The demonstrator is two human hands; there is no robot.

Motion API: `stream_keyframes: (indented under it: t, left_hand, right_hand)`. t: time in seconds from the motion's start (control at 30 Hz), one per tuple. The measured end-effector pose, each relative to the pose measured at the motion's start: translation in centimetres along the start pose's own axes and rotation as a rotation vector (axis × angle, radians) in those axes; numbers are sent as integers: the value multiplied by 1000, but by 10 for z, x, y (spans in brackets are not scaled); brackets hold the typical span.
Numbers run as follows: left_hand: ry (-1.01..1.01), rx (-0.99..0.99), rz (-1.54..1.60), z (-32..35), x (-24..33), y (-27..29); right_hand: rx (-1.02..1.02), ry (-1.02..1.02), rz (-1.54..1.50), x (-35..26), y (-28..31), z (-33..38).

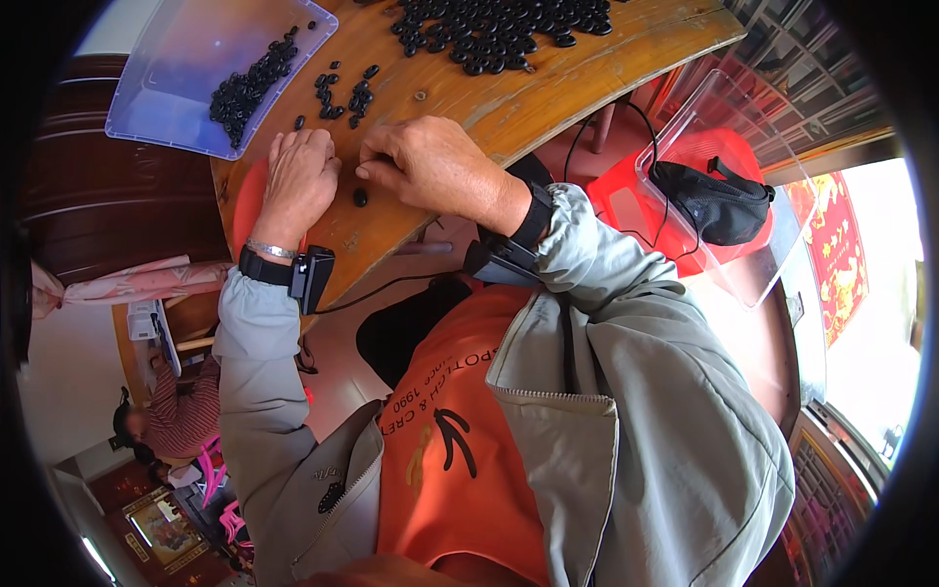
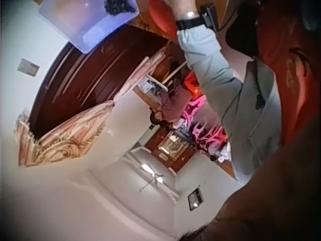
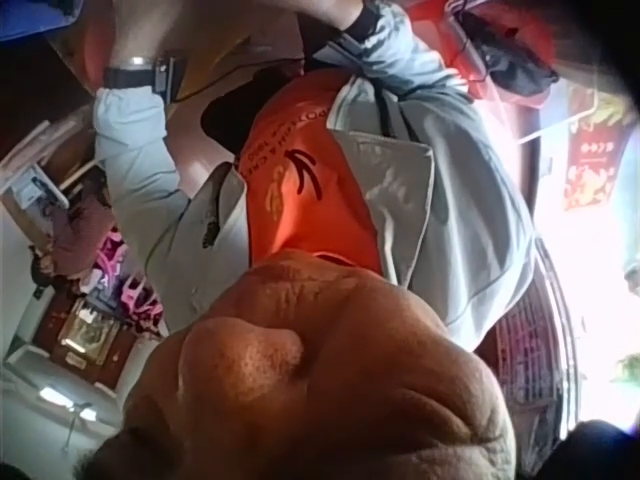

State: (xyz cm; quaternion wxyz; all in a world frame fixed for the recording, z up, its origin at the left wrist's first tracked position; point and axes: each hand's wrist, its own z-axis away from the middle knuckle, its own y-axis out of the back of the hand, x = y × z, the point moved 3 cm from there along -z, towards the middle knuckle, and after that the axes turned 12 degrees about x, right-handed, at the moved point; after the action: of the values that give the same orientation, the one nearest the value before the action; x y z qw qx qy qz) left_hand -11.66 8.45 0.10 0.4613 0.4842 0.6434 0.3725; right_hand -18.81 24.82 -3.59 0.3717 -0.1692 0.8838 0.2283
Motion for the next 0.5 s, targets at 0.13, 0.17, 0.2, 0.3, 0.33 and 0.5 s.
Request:
stream_keyframes:
  t: [0.13,0.17,0.2,0.3,0.33,0.5]
  left_hand:
    - [176,32,446,10,-4,26]
    - [286,80,678,14,-5,36]
    - [349,93,786,19,-3,45]
    - [387,175,918,35,10,63]
    - [393,177,920,41,15,66]
    - [228,264,796,55,29,76]
  right_hand:
    - [20,-11,-29,-1,3,0]
    - [19,-11,-26,-1,3,0]
    - [15,-15,-42,0,3,1]
    - [-41,-72,-129,-5,0,2]
    - [-90,-129,-197,-8,-1,3]
    - [-161,-162,-367,-28,-6,9]
